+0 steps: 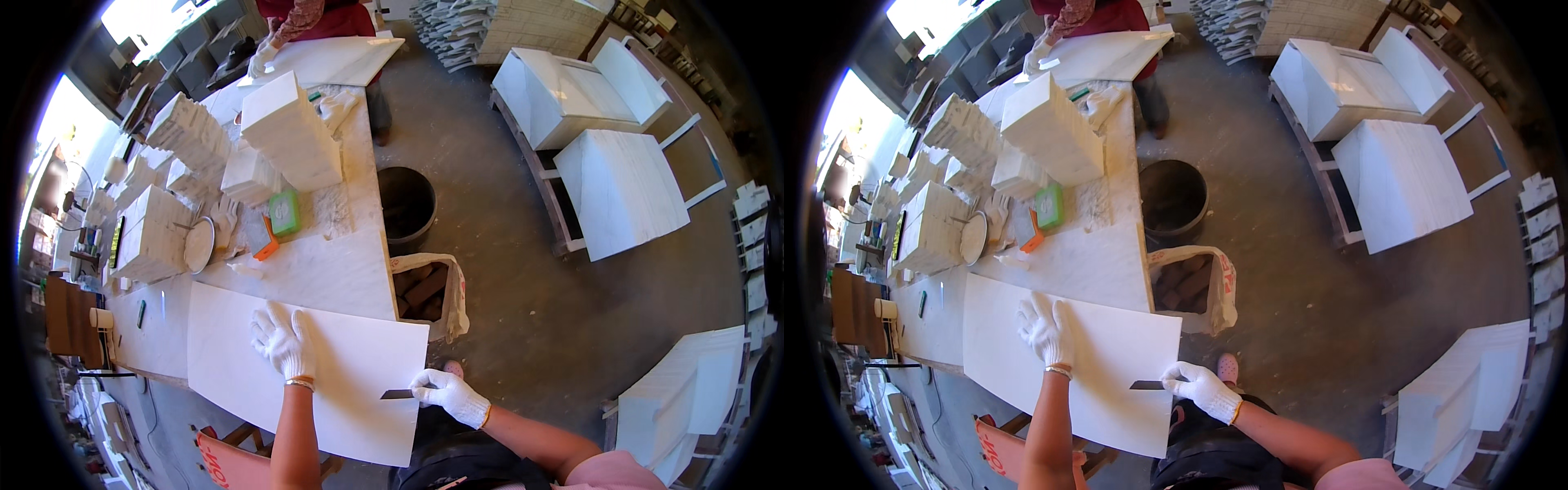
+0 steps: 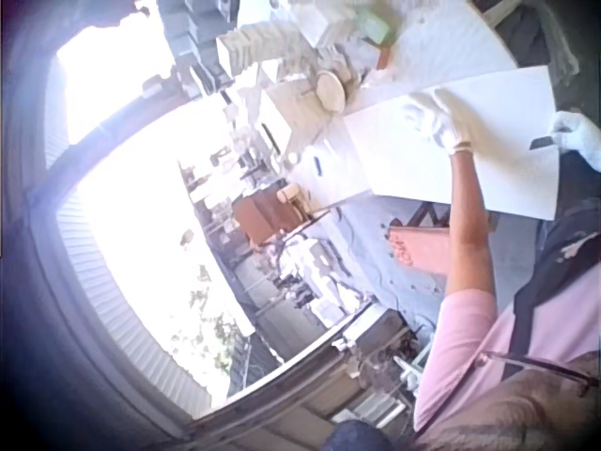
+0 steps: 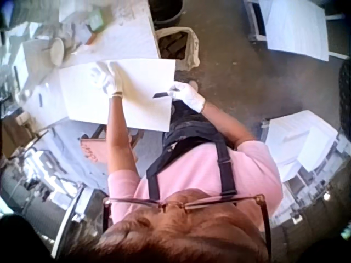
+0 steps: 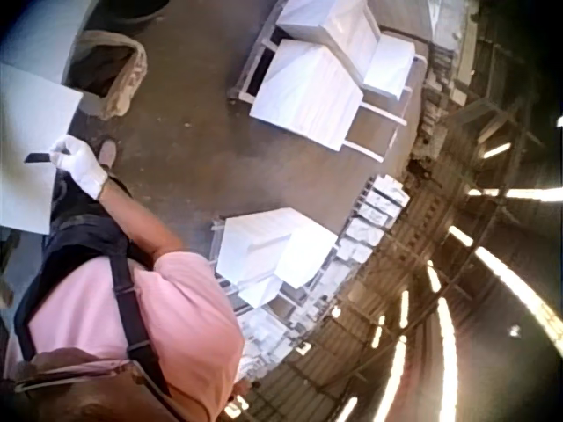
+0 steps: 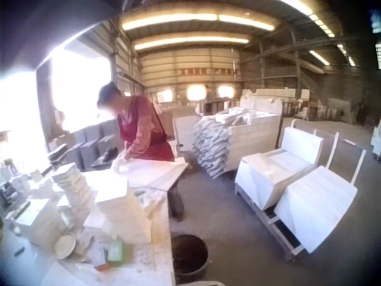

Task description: The person trims the edges of a white foam board using a utility knife and then sands the edges with an orange sanding block. The person repeats this process on multiple foam boards, stacking the finished pieces on the table.

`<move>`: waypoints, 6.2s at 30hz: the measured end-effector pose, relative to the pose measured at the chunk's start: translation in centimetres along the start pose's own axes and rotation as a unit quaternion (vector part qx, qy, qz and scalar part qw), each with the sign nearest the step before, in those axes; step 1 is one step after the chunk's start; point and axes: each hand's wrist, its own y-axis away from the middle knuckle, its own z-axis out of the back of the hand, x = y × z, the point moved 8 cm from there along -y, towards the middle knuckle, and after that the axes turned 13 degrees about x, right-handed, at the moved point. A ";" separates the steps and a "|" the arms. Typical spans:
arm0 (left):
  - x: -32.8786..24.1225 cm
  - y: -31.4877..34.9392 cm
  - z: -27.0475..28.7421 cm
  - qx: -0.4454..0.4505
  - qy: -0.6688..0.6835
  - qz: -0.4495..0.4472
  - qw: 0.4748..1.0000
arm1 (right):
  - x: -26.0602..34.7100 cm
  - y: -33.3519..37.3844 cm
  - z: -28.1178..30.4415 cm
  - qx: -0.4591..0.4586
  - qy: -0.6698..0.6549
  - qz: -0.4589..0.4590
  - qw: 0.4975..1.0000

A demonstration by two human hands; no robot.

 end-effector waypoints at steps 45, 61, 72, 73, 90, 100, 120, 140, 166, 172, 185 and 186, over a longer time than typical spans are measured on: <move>6.4 1.9 -1.2 -0.029 0.079 -0.037 0.996 | 13.1 -2.5 0.3 -0.202 0.504 0.123 0.831; 0.1 1.7 0.2 -0.013 0.056 -0.038 0.998 | 11.5 -4.7 3.1 -0.103 0.545 -0.042 0.831; 0.2 1.5 0.4 -0.025 0.064 -0.053 0.996 | 7.9 -3.5 1.6 -0.169 0.341 0.066 0.922; 0.1 1.6 0.5 -0.025 0.065 -0.055 0.996 | 8.2 -3.4 1.5 -0.173 0.350 0.072 0.918; 0.2 0.5 0.7 0.009 0.063 -0.038 0.997 | 10.3 -3.5 -2.3 -0.137 0.400 0.091 0.902; 0.5 0.6 0.6 -0.016 0.066 -0.046 0.997 | 14.9 -3.4 1.5 -0.233 0.567 0.092 0.785; 0.4 0.4 0.7 -0.001 0.045 -0.041 0.998 | 13.4 -5.7 -0.7 -0.056 0.749 0.140 0.646; 0.5 0.2 0.7 0.002 0.061 -0.031 0.998 | 13.9 -6.8 -0.9 0.012 0.762 0.104 0.639; 0.5 0.1 0.6 -0.012 0.063 -0.035 0.997 | 12.7 -8.3 0.8 0.028 0.726 0.162 0.667; 0.8 -0.1 0.0 0.005 0.040 -0.018 0.999 | 14.3 -7.0 1.2 -0.014 0.723 0.130 0.679; 0.9 0.1 0.0 -0.004 0.057 -0.027 0.998 | 13.4 -7.1 0.4 0.038 0.741 0.122 0.659; 0.8 0.1 0.1 -0.002 0.058 -0.026 0.998 | 13.3 -7.1 0.5 0.041 0.735 0.132 0.664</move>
